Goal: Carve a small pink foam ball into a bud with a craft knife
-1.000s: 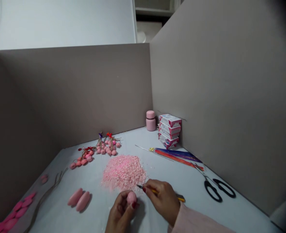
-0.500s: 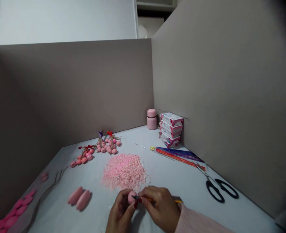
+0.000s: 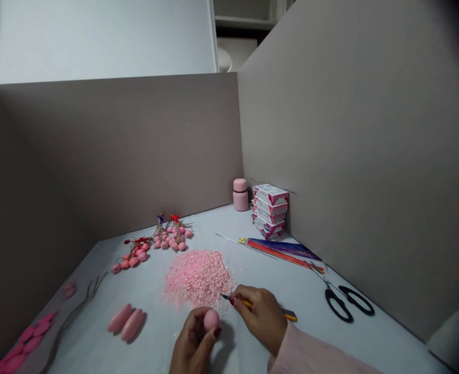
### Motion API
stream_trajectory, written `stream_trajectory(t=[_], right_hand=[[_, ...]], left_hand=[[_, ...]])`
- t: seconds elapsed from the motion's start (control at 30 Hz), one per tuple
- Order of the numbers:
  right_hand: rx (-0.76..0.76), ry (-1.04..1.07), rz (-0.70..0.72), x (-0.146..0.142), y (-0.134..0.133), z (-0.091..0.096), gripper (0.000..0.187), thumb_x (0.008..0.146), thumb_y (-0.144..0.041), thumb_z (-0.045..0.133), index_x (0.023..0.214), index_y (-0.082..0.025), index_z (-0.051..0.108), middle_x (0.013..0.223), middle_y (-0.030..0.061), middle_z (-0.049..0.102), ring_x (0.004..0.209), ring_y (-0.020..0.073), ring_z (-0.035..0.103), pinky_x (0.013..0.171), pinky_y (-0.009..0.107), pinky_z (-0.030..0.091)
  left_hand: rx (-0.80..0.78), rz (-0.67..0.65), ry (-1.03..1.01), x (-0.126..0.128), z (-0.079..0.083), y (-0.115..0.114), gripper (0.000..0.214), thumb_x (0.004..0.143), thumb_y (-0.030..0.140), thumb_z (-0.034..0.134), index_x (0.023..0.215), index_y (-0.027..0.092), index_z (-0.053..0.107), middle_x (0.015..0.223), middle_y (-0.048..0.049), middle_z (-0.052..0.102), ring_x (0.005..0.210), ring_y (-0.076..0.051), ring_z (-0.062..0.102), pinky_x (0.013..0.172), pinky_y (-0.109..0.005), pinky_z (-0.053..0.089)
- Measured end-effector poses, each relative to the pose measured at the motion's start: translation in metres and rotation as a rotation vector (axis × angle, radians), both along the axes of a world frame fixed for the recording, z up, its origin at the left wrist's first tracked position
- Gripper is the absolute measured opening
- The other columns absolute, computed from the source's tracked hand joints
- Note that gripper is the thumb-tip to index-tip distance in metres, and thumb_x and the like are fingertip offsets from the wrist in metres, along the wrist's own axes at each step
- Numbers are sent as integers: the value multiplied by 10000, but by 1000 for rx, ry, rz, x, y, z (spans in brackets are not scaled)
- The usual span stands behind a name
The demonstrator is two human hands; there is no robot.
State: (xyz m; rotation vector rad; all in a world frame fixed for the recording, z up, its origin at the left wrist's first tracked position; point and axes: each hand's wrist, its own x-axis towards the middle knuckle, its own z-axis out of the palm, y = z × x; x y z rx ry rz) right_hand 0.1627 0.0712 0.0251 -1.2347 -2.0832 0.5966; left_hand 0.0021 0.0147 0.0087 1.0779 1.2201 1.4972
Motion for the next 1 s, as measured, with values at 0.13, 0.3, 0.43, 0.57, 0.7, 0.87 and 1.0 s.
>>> stream_trajectory(t=[0.13, 0.3, 0.43, 0.57, 0.7, 0.87, 1.0], right_hand=[[38, 65, 99, -3, -8, -1, 191, 869, -233, 476, 772, -216, 639, 718, -9, 665, 660, 128, 606, 599, 198, 369], [75, 25, 231, -8, -17, 2, 172, 865, -220, 486, 796, -226, 643, 736, -6, 663, 709, 136, 611, 642, 204, 377], [79, -23, 228, -8, -18, 3, 175, 876, -225, 478, 803, -232, 637, 745, -7, 664, 712, 136, 613, 643, 208, 372], [82, -62, 176, -6, -13, 2, 184, 868, -221, 477, 778, -234, 636, 722, -8, 656, 687, 138, 610, 615, 212, 360], [43, -35, 84, -3, -6, 2, 192, 863, -223, 476, 765, -221, 641, 720, -7, 665, 666, 134, 611, 608, 208, 366], [58, 37, 166, -5, -12, 5, 186, 861, -227, 483, 757, -217, 637, 704, -11, 658, 650, 123, 603, 600, 195, 368], [65, 25, 211, -9, -19, 5, 175, 859, -214, 483, 762, -222, 629, 721, -12, 660, 682, 125, 609, 621, 194, 364]], left_hand=[[-30, 54, -71, 1, 4, 0, 242, 659, 351, 719, 827, 190, 650, 715, -19, 649, 680, -181, 558, 635, -281, 453], [-19, 64, -43, 4, 8, -1, 259, 631, 351, 738, 830, 198, 675, 732, -26, 684, 692, -192, 588, 640, -274, 456], [-9, 32, 35, 4, 6, 0, 225, 665, 362, 705, 805, 190, 668, 701, -23, 672, 685, -199, 585, 653, -285, 459], [-5, -14, 62, 3, 2, 1, 218, 677, 353, 698, 808, 182, 670, 727, -39, 680, 707, -204, 582, 675, -292, 457], [-38, -47, 35, 2, 0, 1, 230, 675, 362, 702, 809, 179, 668, 691, -14, 643, 654, -169, 546, 622, -262, 436], [-19, -4, 37, 0, 0, 0, 220, 693, 348, 692, 832, 181, 657, 715, -15, 655, 688, -176, 569, 654, -265, 442], [1, -4, 38, 0, 0, -1, 214, 703, 333, 685, 849, 182, 650, 735, -21, 667, 711, -183, 586, 679, -275, 453]])
